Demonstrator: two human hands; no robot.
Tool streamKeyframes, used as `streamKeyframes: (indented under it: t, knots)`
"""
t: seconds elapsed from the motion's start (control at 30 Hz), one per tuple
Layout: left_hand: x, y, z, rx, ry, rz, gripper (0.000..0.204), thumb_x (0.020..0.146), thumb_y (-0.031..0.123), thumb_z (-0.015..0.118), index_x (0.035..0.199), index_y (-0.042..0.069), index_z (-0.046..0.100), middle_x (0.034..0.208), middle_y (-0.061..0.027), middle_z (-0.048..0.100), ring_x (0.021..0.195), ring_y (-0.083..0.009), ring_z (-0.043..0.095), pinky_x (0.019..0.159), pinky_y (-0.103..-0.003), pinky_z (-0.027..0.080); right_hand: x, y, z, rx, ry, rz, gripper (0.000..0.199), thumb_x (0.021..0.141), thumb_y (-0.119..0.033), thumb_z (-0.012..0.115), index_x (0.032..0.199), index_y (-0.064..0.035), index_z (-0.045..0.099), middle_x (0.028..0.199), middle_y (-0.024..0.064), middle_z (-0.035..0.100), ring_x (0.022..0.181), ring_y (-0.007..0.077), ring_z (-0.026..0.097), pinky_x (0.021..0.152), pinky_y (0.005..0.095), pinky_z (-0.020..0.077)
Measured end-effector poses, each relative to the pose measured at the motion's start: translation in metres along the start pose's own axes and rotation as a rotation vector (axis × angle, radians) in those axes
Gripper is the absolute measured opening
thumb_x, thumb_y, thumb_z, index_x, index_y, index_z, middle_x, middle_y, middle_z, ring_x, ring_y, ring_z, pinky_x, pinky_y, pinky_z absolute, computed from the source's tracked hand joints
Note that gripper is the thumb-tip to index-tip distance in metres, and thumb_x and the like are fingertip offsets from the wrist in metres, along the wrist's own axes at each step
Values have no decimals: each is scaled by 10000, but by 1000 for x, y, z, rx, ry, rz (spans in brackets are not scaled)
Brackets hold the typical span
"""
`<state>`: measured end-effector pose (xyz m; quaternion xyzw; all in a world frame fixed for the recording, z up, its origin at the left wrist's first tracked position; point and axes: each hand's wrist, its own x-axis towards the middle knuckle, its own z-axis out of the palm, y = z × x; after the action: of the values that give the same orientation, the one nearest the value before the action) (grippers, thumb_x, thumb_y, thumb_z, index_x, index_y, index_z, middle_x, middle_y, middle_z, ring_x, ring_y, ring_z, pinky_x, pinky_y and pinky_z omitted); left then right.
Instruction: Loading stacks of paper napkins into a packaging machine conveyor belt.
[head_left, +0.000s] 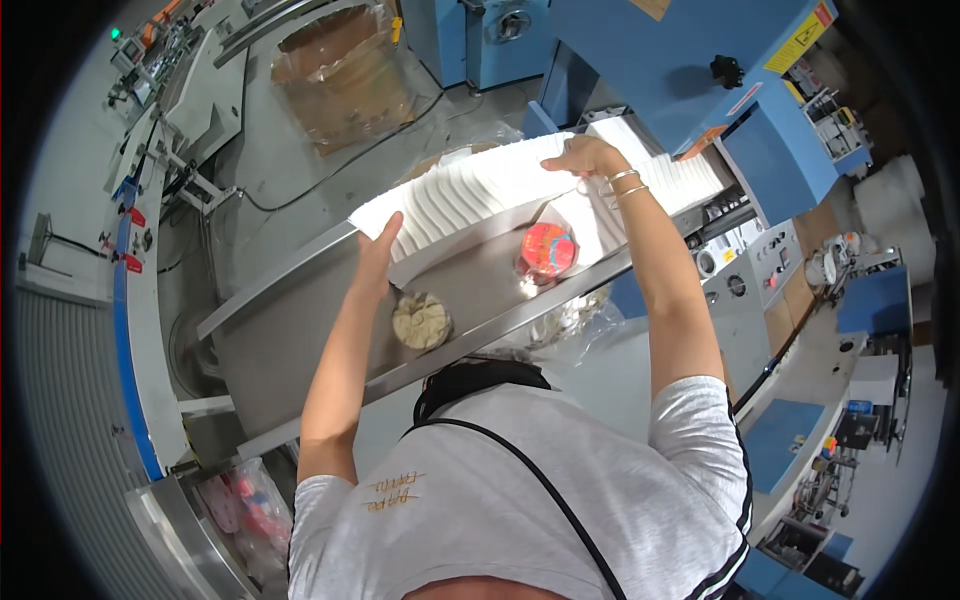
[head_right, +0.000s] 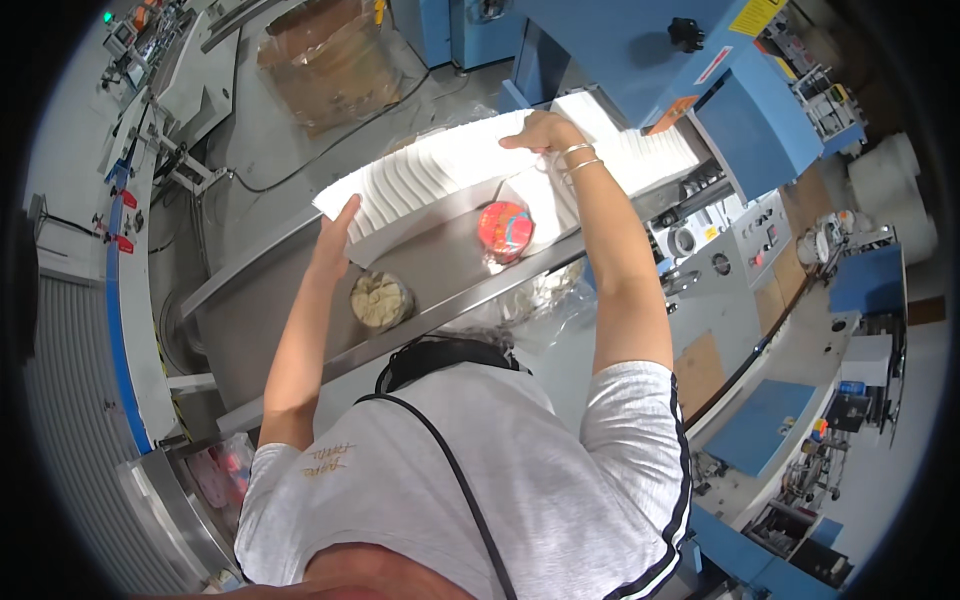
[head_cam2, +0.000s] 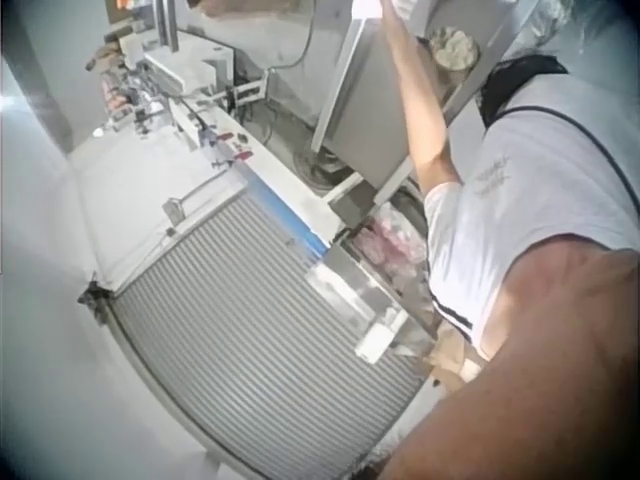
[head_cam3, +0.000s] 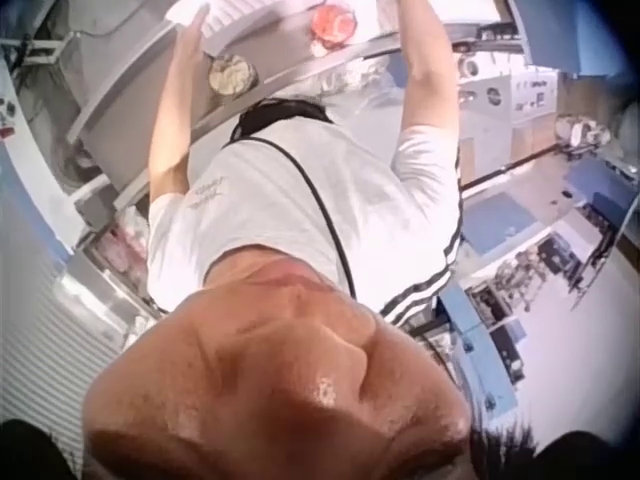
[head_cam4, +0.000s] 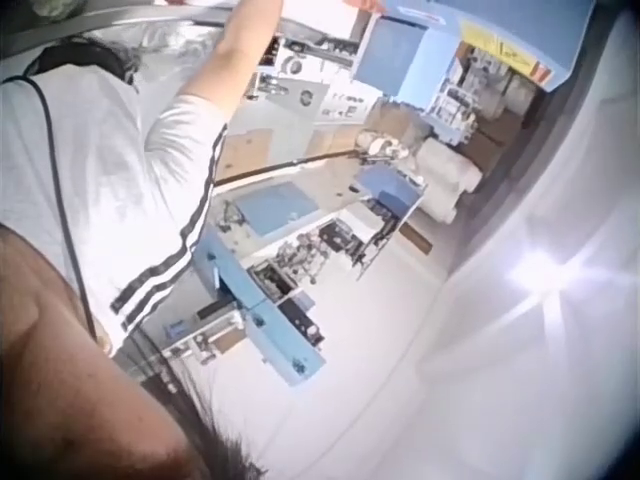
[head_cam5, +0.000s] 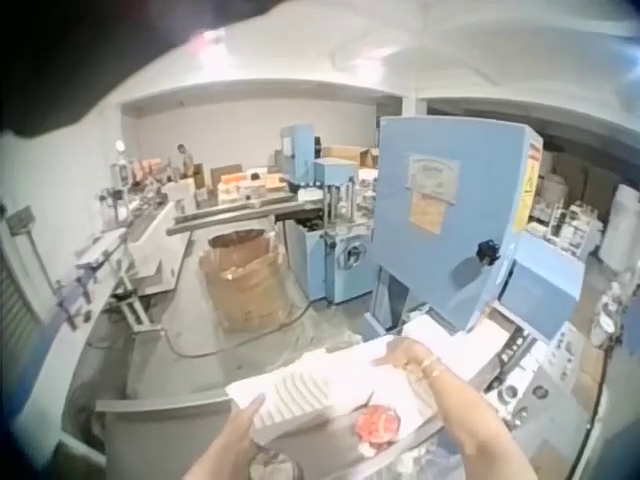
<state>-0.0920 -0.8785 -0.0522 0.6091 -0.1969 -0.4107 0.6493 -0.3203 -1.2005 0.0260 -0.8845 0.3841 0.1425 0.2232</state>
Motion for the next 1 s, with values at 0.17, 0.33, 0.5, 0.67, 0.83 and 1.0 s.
streamKeyframes:
  t: [0.17, 0.33, 0.5, 0.67, 0.83, 1.0]
  knots:
    - [-23, 5, -74, 35, 123, -63, 708, 881, 373, 651, 1412, 23, 338, 1353, -99, 475, 1227, -226, 472, 1024, -358, 363, 7, -67, 27, -91, 34, -169, 797, 674, -767, 571, 515, 13, 603, 554, 121, 592, 549, 242, 595, 616, 379, 490]
    - [-60, 27, -169, 18, 118, -132, 666, 897, 409, 613, 1384, 10, 395, 1336, -97, 507, 1203, -224, 497, 1005, -345, 379, -12, -155, 71, -66, 17, -225, 746, 740, -721, 543, 508, -17, 628, 554, 136, 604, 575, 270, 618, 665, 385, 503]
    - [-79, 45, -215, 25, 6, -204, 747, 873, 354, 660, 1428, 0, 309, 1422, -118, 420, 1303, -229, 403, 1072, -338, 296, -76, -203, 92, 45, -1, -173, 660, 772, -626, 551, 529, -19, 636, 539, 89, 621, 632, 254, 646, 767, 346, 514]
    - [-77, 46, -203, 218, -63, -148, 841, 843, 362, 696, 1454, -2, 248, 1460, -123, 367, 1366, -243, 305, 1118, -331, 189, -77, -162, 92, 87, -51, -20, 707, 763, -668, 560, 462, -28, 569, 487, 66, 568, 508, 237, 593, 616, 354, 510]
    - [-85, 44, -180, 233, -100, -132, 839, 826, 349, 718, 1452, 19, 265, 1443, -110, 389, 1349, -225, 324, 1108, -331, 204, -116, -162, 97, 111, 253, 124, 523, 812, -547, 602, 830, -25, 633, 568, 95, 606, 518, 237, 603, 534, 351, 484]
    - [-83, 39, -182, 289, -14, -137, 848, 824, 374, 713, 1454, 28, 263, 1438, -111, 397, 1345, -228, 330, 1108, -337, 205, -170, -242, 146, -145, 559, -92, 642, 749, -603, 636, 1075, -59, 534, 876, 146, 633, 799, 286, 651, 562, 373, 531]
